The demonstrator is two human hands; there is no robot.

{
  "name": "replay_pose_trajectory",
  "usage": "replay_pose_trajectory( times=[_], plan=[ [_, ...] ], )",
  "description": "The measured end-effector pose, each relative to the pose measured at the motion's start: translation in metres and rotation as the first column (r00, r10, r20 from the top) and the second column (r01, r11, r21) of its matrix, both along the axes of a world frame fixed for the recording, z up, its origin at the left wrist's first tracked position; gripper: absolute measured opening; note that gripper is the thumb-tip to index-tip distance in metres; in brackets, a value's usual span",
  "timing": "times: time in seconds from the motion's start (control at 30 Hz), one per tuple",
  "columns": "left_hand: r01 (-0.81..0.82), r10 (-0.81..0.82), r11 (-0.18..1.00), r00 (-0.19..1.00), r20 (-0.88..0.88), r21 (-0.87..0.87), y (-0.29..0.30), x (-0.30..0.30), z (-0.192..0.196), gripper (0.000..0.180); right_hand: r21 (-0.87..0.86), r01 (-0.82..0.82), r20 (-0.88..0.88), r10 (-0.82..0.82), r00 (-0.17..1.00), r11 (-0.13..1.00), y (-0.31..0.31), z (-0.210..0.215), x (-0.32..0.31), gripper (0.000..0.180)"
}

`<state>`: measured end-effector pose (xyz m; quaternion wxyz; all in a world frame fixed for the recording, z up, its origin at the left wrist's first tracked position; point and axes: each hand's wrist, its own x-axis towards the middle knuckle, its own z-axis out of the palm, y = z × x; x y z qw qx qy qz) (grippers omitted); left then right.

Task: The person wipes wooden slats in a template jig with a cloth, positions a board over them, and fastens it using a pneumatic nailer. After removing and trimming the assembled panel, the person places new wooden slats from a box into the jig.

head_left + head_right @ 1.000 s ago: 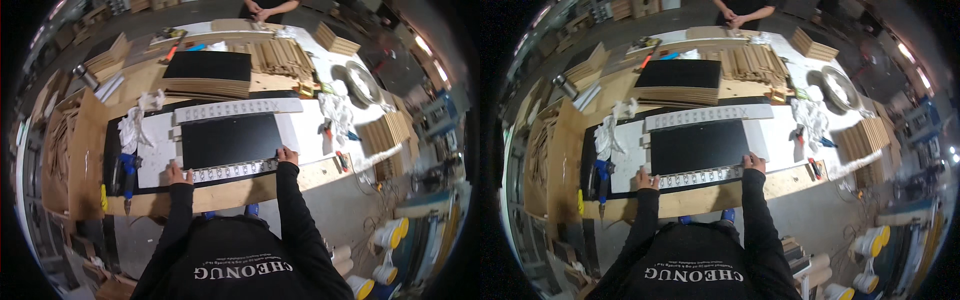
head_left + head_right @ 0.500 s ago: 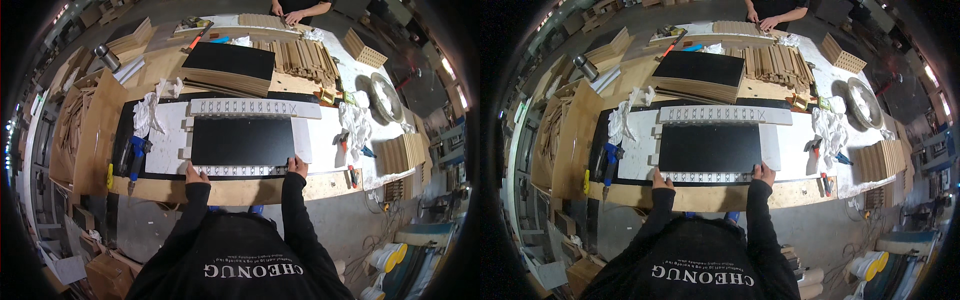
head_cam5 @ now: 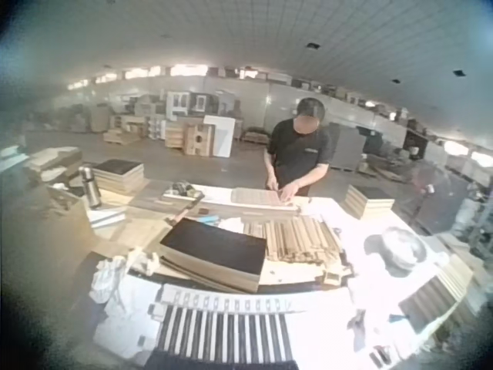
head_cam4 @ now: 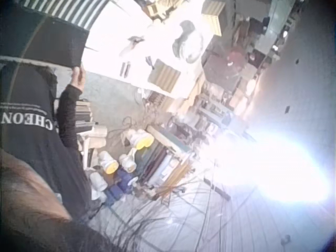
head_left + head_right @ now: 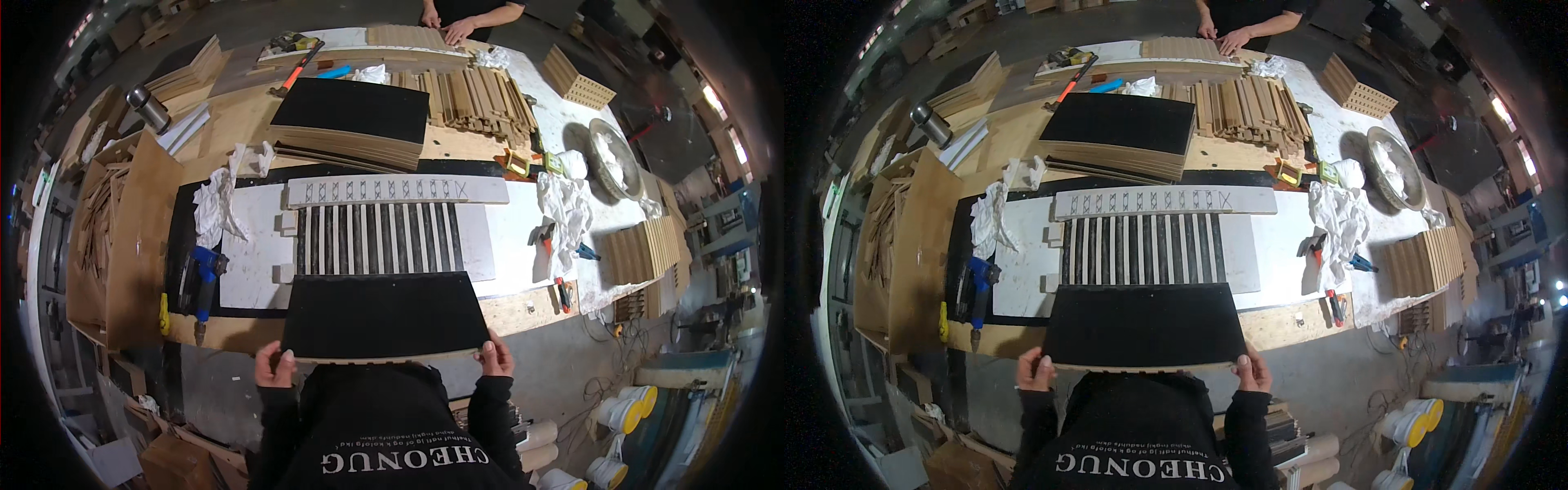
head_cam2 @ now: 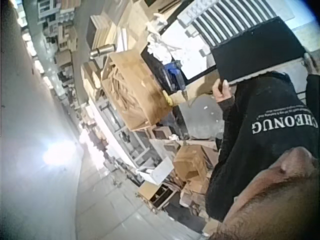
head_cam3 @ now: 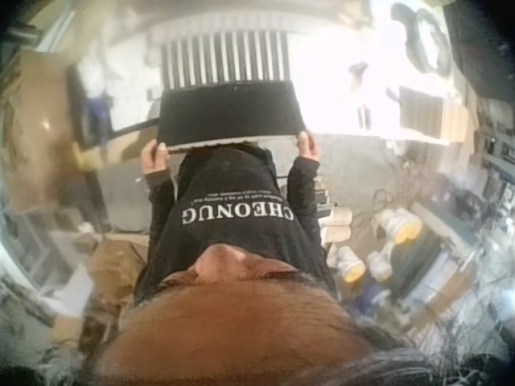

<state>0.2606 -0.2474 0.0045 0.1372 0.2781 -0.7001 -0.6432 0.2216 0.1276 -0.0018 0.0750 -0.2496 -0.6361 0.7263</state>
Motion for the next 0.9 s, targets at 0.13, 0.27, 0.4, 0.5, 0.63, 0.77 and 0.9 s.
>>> replay_pose_trajectory(
  times=[0.13,0.27,0.4,0.5,0.63,0.77,0.9],
  plan=[
    [0.312,-0.377,0.916,0.885,-0.275,-0.253,-0.047,-0.078,-0.009,0.065,0.568,-0.266,-0.207,0.448,0.870,0.779,0.021,0.009,-0.074,0.074],
    [0.522,-0.512,0.852,0.847,-0.140,0.045,-0.039,-0.171,-0.046,0.054,0.316,-0.372,0.037,0.381,0.924,0.873,-0.018,-0.017,-0.168,0.062],
    [0.435,-0.396,0.900,0.845,-0.358,0.032,-0.038,-0.184,-0.033,0.040,0.103,-0.260,-0.215,0.277,0.937,0.960,-0.027,0.026,-0.161,0.041],
    [0.309,-0.303,0.950,0.894,-0.331,-0.035,-0.038,-0.175,-0.019,0.037,0.034,-0.355,-0.365,0.342,0.866,0.934,-0.029,0.075,-0.131,0.047],
    [0.230,-0.130,0.934,0.931,-0.342,0.273,-0.041,-0.168,-0.014,0.036,0.066,-0.474,-0.442,0.452,0.775,0.878,-0.024,0.105,-0.106,0.060],
    [0.359,-0.286,0.914,0.900,-0.329,0.189,-0.040,-0.161,0.009,0.040,0.185,-0.418,-0.468,0.454,0.758,0.889,-0.013,0.086,-0.102,0.057],
    [0.607,-0.535,0.795,0.702,-0.470,0.003,-0.018,-0.145,0.067,0.051,0.008,-0.313,-0.413,0.288,0.864,0.950,0.008,0.061,-0.100,0.056]
  ],
)
